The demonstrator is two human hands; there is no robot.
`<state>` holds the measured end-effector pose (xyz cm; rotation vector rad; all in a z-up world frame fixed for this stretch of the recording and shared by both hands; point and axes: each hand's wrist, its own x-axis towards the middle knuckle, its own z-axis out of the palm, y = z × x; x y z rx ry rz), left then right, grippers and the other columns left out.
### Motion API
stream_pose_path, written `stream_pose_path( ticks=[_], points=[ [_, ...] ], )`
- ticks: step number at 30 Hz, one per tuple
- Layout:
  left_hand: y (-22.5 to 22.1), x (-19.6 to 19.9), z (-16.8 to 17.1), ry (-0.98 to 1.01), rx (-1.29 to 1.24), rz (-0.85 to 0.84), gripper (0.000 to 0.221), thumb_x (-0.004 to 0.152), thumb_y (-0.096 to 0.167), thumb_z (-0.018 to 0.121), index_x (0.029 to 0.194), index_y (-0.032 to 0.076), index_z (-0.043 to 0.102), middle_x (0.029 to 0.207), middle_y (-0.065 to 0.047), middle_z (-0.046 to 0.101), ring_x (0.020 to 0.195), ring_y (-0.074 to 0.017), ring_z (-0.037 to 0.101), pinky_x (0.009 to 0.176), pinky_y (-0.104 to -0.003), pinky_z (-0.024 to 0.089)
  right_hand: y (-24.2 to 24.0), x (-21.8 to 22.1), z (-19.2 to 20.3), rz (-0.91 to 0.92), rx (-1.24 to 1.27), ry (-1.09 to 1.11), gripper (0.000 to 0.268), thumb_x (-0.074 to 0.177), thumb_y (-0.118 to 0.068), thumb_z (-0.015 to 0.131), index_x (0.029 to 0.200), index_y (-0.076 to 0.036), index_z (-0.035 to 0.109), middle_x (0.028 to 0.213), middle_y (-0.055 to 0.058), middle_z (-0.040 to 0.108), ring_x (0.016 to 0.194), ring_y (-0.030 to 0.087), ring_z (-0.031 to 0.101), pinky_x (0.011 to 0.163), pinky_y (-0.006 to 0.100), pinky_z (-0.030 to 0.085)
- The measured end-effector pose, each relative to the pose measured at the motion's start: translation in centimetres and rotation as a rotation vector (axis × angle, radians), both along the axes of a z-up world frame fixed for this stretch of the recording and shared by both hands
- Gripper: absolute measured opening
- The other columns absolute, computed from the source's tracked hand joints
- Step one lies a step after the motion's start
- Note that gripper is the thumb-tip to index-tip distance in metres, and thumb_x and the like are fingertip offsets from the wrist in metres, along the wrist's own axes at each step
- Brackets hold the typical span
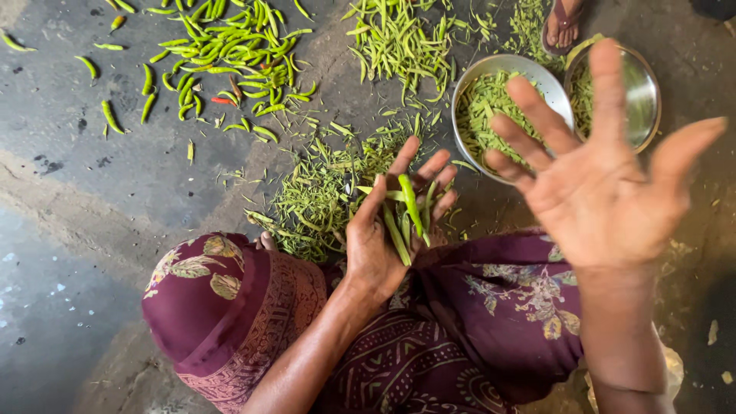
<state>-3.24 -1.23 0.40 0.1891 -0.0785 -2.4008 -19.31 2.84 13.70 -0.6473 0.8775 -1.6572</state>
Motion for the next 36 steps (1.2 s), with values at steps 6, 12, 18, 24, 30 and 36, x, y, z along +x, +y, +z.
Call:
stream_pose_path(
  ticks=[6,12,18,24,30,36],
  points=[
    [0.8,-0.3,-1.1,-0.069,-0.03,-0.053,0.058,0.116,0.039,0.034,0.168,0.014,0.034,0.149,-0.013,0.056,0.123,-0.0218,0.058,0.098,-0.034,0.052,0.5,1.9,-4.2,0.136,0.201,1.31,0.03,0.088,-0.03,0.074,0.109,-0.01,0.071,0.134,0.013,0.07,0.087,0.014,0.075,0.076,0.035,0.065],
    [1.5,-1.2,-1.8,-0.024,0.029,-0.076,0.052,0.122,0.035,0.027,0.16,0.005,0.045,0.125,-0.015,0.067,0.096,-0.0194,0.068,0.079,-0.031,0.059,1.6,0.4,-7.3,0.101,0.217,1.278,0.033,0.092,-0.023,0.07,0.124,-0.016,0.07,0.122,0.005,0.073,0.082,0.005,0.072,0.067,0.024,0.06],
    [1.9,-1.5,-1.7,-0.419,-0.021,-0.188,0.052,0.11,0.033,0.025,0.139,0.003,0.056,0.09,-0.002,0.064,0.074,-0.0116,0.059,0.063,-0.027,0.05,0.5,-0.7,-3.8,0.231,0.824,1.524,0.027,0.096,-0.025,0.071,0.122,-0.022,0.078,0.118,-0.001,0.083,0.068,0.026,0.07,0.058,0.038,0.049],
    [2.2,-0.9,-1.3,-0.478,-0.15,-0.285,0.05,0.112,0.036,0.03,0.136,0.004,0.061,0.067,0.009,0.041,0.052,-0.0032,0.036,0.042,-0.021,0.026,1.3,-0.5,-3.9,-0.109,-0.149,1.451,0.042,0.111,-0.02,0.063,0.15,-0.007,0.056,0.154,0.011,0.057,0.141,0.025,0.059,0.121,0.034,0.051],
    [2.1,-0.2,-1.4,-0.588,-0.347,-0.293,0.044,0.11,0.032,0.04,0.128,0.003,0.066,0.06,0.009,0.037,0.046,-0.0038,0.032,0.039,-0.022,0.023,3.0,-2.0,-7.2,-0.167,-0.033,1.396,0.07,0.106,-0.023,0.056,0.166,-0.014,0.023,0.162,0.022,0.051,0.147,0.026,0.056,0.116,0.043,0.051],
    [1.9,-0.7,-0.2,-0.583,-0.306,-0.305,0.037,0.11,0.026,0.046,0.125,0.001,0.068,0.062,0.01,0.036,0.047,-0.0017,0.031,0.04,-0.02,0.023,3.3,-7.3,-8.2,-0.716,-0.128,1.713,0.103,0.114,-0.026,0.074,0.168,-0.022,-0.014,0.163,0.008,0.028,0.116,0.012,0.065,0.108,0.032,0.052]
  ],
)
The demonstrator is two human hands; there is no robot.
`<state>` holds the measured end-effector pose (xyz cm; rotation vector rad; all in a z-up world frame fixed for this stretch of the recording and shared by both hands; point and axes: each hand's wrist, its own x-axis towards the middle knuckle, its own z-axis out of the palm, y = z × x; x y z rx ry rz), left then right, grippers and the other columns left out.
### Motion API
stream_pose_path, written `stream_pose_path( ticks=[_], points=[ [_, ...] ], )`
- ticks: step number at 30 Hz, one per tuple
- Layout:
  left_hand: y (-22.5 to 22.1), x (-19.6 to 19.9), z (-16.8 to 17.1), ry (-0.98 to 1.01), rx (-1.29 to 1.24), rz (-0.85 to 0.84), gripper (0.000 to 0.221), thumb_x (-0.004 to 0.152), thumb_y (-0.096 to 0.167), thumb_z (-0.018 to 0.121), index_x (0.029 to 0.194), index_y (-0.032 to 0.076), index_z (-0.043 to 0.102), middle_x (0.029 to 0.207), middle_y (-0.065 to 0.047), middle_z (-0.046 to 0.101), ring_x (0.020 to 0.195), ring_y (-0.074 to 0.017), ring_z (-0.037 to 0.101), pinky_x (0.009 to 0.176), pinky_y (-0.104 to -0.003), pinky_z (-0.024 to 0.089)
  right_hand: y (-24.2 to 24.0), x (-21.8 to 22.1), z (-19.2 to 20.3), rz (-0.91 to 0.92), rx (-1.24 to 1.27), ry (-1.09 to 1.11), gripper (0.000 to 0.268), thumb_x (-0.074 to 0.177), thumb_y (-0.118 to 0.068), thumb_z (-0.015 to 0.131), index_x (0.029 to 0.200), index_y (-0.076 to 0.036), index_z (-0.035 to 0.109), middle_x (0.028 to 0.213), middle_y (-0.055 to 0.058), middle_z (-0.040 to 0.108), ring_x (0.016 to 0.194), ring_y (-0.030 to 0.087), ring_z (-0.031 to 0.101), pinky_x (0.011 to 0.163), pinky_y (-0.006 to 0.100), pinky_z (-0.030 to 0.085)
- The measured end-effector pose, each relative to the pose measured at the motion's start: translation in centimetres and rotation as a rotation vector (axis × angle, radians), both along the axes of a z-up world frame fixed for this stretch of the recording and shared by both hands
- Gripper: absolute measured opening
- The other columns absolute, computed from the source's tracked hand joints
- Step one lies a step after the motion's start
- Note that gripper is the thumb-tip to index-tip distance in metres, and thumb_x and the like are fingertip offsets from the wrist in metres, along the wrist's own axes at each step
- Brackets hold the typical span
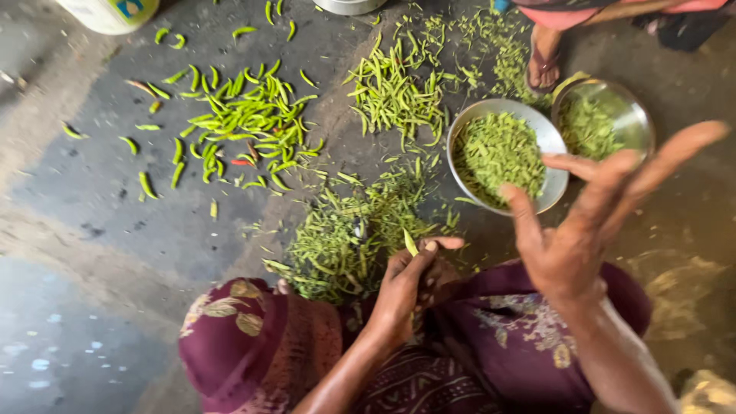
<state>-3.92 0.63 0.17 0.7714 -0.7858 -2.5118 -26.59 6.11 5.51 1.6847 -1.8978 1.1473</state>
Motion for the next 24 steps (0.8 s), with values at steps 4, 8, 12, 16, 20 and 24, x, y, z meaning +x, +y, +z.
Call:
stream_pose_path(
  ticks=[4,8,12,16,20,24],
  points=[
    [0.1,1.4,0.0,-0.039,0.019,0.019,0.034,0.109,0.024,0.045,0.128,0.004,0.065,0.062,0.009,0.036,0.047,-0.0021,0.031,0.041,-0.021,0.024,1.0,-0.6,-2.7,-0.129,-0.03,0.068,0.103,0.119,-0.013,0.074,0.169,-0.024,-0.016,0.176,0.005,0.006,0.102,0.015,0.07,0.11,0.033,0.05],
    [0.1,0.7,-0.1,-0.049,-0.003,0.014,0.036,0.108,0.024,0.044,0.127,0.002,0.065,0.059,0.008,0.036,0.042,-0.003,0.029,0.037,-0.021,0.022,2.1,-1.0,-2.3,-0.151,0.117,0.071,0.096,0.114,-0.014,0.076,0.171,-0.019,-0.001,0.174,0.006,0.014,0.1,0.016,0.071,0.109,0.033,0.054],
    [-0.5,0.8,0.2,0.0,-0.022,0.015,0.036,0.109,0.024,0.045,0.13,0.002,0.064,0.059,0.009,0.034,0.044,-0.0026,0.03,0.038,-0.021,0.023,0.5,0.2,-0.6,0.044,0.34,-0.18,0.096,0.103,-0.01,0.073,0.173,-0.024,0.008,0.171,0.014,0.03,0.113,0.022,0.073,0.081,0.024,0.063],
    [-0.1,1.2,0.2,-0.036,-0.052,0.001,0.036,0.109,0.025,0.045,0.131,0.004,0.064,0.059,0.01,0.032,0.045,-0.0021,0.029,0.04,-0.021,0.025,-1.1,1.7,2.6,0.283,0.243,-0.689,0.095,0.099,-0.014,0.072,0.165,-0.019,0.005,0.166,0.021,0.044,0.078,0.015,0.072,0.066,0.025,0.059],
    [0.0,0.8,-1.0,-0.027,-0.058,-0.014,0.036,0.106,0.024,0.045,0.131,0.006,0.064,0.058,0.009,0.034,0.045,-0.0024,0.029,0.039,-0.021,0.023,-2.1,1.8,6.0,0.557,0.217,-0.726,0.067,0.101,-0.016,0.068,0.154,-0.023,0.027,0.167,0.017,0.042,0.095,0.016,0.074,0.076,0.027,0.06],
    [0.8,0.2,-3.8,-0.178,-0.182,-0.083,0.031,0.107,0.023,0.05,0.117,-0.001,0.068,0.06,0.007,0.044,0.048,-0.0045,0.037,0.043,-0.024,0.028,-2.1,5.1,1.5,0.515,0.825,-0.605,0.037,0.096,-0.024,0.062,0.131,-0.014,0.069,0.144,0.006,0.063,0.115,0.025,0.072,0.098,0.04,0.054]
  ],
)
